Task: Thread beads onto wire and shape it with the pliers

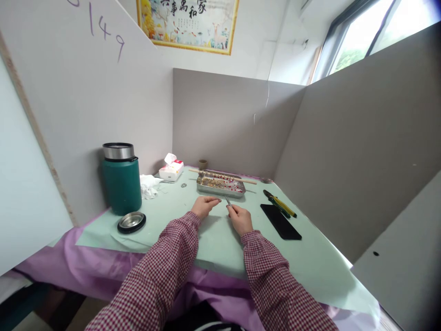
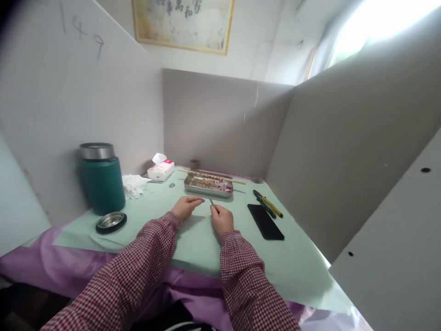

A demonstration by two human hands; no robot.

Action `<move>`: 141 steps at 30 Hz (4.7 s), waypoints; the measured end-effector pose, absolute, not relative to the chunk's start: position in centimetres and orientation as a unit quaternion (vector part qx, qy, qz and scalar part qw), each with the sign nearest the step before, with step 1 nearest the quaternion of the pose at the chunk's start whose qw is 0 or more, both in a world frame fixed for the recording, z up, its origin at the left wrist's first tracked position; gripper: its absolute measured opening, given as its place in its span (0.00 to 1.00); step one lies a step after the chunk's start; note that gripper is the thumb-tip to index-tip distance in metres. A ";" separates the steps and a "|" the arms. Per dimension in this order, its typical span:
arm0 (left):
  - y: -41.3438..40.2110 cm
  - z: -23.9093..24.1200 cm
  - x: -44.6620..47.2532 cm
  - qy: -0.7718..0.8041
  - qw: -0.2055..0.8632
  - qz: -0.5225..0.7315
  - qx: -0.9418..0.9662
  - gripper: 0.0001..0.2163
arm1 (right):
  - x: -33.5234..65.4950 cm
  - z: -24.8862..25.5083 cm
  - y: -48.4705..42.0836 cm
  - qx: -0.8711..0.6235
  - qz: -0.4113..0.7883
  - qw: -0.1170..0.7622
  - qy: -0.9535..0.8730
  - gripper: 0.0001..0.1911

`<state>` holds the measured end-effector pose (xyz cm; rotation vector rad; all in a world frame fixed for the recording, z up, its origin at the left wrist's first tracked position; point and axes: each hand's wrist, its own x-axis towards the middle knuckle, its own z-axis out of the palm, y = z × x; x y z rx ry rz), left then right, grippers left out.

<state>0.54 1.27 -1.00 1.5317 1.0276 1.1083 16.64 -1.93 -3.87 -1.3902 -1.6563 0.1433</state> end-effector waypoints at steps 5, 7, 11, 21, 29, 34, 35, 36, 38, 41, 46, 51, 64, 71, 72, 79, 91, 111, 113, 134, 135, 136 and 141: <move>1.3 -1.1 0.0 0.354 0.640 0.403 0.550 0.16 | 16.5 -3.7 -2.3 -0.552 0.081 0.478 -0.679 0.21; 1.3 -1.1 -0.1 0.342 0.663 0.385 0.544 0.16 | 16.4 -3.6 -2.5 -0.544 0.084 0.481 -0.683 0.20; 1.2 -1.2 -0.1 0.321 0.683 0.358 0.550 0.18 | 16.3 -3.6 -2.5 -0.541 0.077 0.479 -0.686 0.21; 1.0 -1.0 0.1 0.300 0.688 0.365 0.550 0.20 | 16.3 -3.3 -2.7 -0.545 0.087 0.489 -0.675 0.21; 1.1 -1.1 0.0 0.296 0.681 0.358 0.566 0.21 | 16.5 -3.2 -2.6 -0.543 0.103 0.547 -0.629 0.20; 0.8 -0.9 0.1 0.299 0.674 0.352 0.577 0.22 | 16.8 -3.5 -2.2 -0.532 0.124 0.588 -0.596 0.22; 0.7 -0.9 0.1 0.300 0.673 0.351 0.578 0.22 | 16.9 -3.5 -2.1 -0.532 0.131 0.599 -0.584 0.22; 0.7 -0.9 0.1 0.300 0.673 0.349 0.579 0.22 | 17.0 -3.6 -1.9 -0.532 0.139 0.612 -0.569 0.22; 0.6 -0.8 0.1 0.294 0.676 0.346 0.580 0.22 | 17.3 -3.7 -1.6 -0.530 0.161 0.639 -0.534 0.21; 0.5 -0.8 0.1 0.279 0.684 0.328 0.588 0.22 | 17.5 -3.6 -1.3 -0.515 0.217 0.665 -0.496 0.20; 0.2 -0.8 0.2 0.270 0.697 0.263 0.610 0.22 | 16.7 -2.8 -2.1 -0.448 0.335 0.636 -0.531 0.20; 0.1 -1.1 0.3 0.233 0.717 0.212 0.623 0.19 | 16.0 -2.2 -3.0 -0.418 0.370 0.607 -0.566 0.17; 0.5 -1.1 0.5 0.275 0.687 0.253 0.624 0.22 | 16.2 -2.2 -2.8 -0.441 0.349 0.621 -0.546 0.15; 0.8 -1.5 0.6 0.267 0.669 0.270 0.639 0.20 | 16.0 -2.4 -2.7 -0.458 0.340 0.612 -0.548 0.15; 0.8 -1.4 0.6 0.266 0.666 0.285 0.636 0.20 | 16.0 -2.4 -2.6 -0.462 0.334 0.607 -0.554 0.15; 1.1 -1.3 0.5 0.268 0.660 0.347 0.610 0.20 | 16.3 -3.3 -2.3 -0.499 0.244 0.561 -0.613 0.19; 1.1 -1.2 0.7 0.316 0.576 0.412 0.631 0.23 | 16.3 -3.2 -2.8 -0.546 0.117 0.504 -0.658 0.21; 1.4 -1.5 1.4 0.398 0.395 0.422 0.712 0.18 | 16.1 -3.9 -2.3 -0.551 0.058 0.460 -0.694 0.21; 1.6 -1.7 1.5 0.403 0.348 0.437 0.725 0.16 | 16.0 -3.9 -2.3 -0.560 0.042 0.453 -0.693 0.21; 2.0 -2.2 1.1 0.432 0.179 0.425 0.775 0.13 | 15.8 -3.7 -1.8 -0.579 0.039 0.441 -0.684 0.22; 2.0 -2.2 1.0 0.437 0.178 0.423 0.774 0.13 | 15.7 -3.7 -1.8 -0.583 0.034 0.438 -0.684 0.22; 2.0 -2.2 1.0 0.443 0.178 0.422 0.771 0.13 | 15.7 -3.7 -1.8 -0.586 0.029 0.436 -0.682 0.23; 2.2 -2.4 1.1 0.434 0.208 0.427 0.765 0.13 | 15.7 -3.7 -2.1 -0.580 0.035 0.448 -0.679 0.22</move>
